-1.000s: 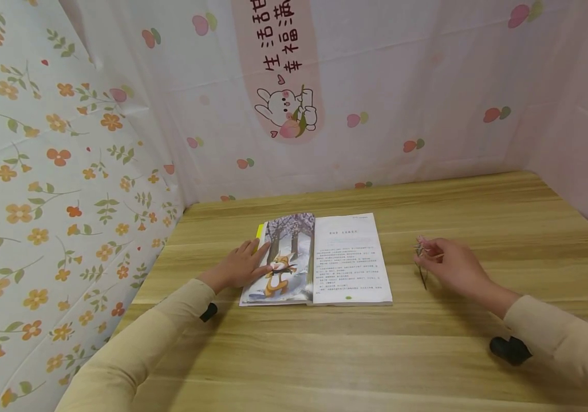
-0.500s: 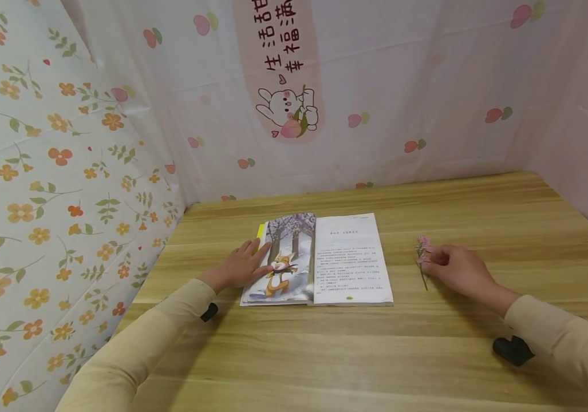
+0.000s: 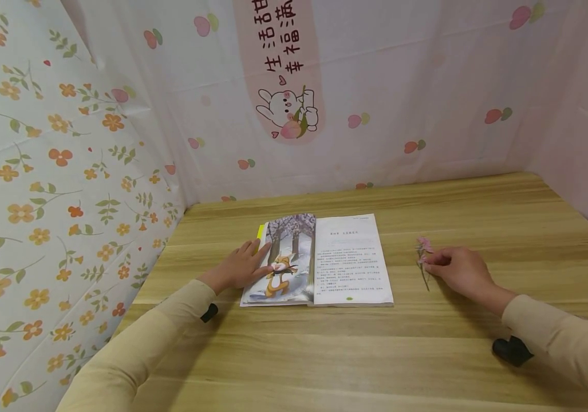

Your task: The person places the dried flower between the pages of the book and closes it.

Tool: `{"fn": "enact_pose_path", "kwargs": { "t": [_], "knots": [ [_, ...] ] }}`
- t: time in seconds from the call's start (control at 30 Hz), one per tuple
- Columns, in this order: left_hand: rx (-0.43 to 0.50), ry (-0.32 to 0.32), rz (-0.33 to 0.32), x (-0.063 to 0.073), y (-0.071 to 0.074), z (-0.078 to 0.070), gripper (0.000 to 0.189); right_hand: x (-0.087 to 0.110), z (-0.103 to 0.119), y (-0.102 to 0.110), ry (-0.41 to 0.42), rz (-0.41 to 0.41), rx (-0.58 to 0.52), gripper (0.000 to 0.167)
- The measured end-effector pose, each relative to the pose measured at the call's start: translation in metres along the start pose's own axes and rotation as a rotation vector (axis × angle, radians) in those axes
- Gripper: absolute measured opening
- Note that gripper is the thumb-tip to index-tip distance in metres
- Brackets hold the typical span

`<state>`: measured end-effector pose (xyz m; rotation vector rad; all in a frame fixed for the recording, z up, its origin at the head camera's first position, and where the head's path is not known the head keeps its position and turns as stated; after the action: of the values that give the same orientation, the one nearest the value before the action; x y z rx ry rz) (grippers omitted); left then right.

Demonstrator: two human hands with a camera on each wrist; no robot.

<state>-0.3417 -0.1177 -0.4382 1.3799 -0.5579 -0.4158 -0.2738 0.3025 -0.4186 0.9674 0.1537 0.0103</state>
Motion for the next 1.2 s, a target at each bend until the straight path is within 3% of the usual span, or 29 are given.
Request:
{"fn": "enact_pose_path", "kwargs": {
  "t": [0.17, 0.43, 0.7, 0.97, 1.2],
  "knots": [
    [0.0, -0.002, -0.008, 0.0002, 0.001, -0.0006, 0.07, 0.0008, 0.001, 0.0031, 0.005, -0.023, 0.011, 0.02],
    [-0.014, -0.003, -0.007, 0.0014, 0.0024, -0.0011, 0.07, -0.002, -0.001, 0.0059, -0.01, 0.002, -0.028, 0.032],
    [-0.015, -0.011, -0.002, 0.0017, 0.0, -0.0002, 0.071, -0.0035, 0.0006, 0.0078, -0.034, -0.003, -0.055, 0.027],
    [-0.024, -0.015, -0.008, 0.0028, 0.0035, -0.0028, 0.07, -0.002, -0.0017, 0.003, -0.108, 0.046, -0.184, 0.04],
    [-0.021, -0.015, -0.013, 0.0018, 0.0028, -0.0018, 0.07, -0.0045, 0.0031, 0.0038, -0.118, 0.052, -0.258, 0.036]
  ]
}}
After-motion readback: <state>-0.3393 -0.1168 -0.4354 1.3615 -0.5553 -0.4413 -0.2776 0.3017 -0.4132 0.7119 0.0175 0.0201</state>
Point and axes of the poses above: each hand's wrist, its own x-axis away from the middle knuckle, its own y-axis out of the back of the hand, z = x × y, the point moved 9 cm from there along -x, towards the middle knuckle
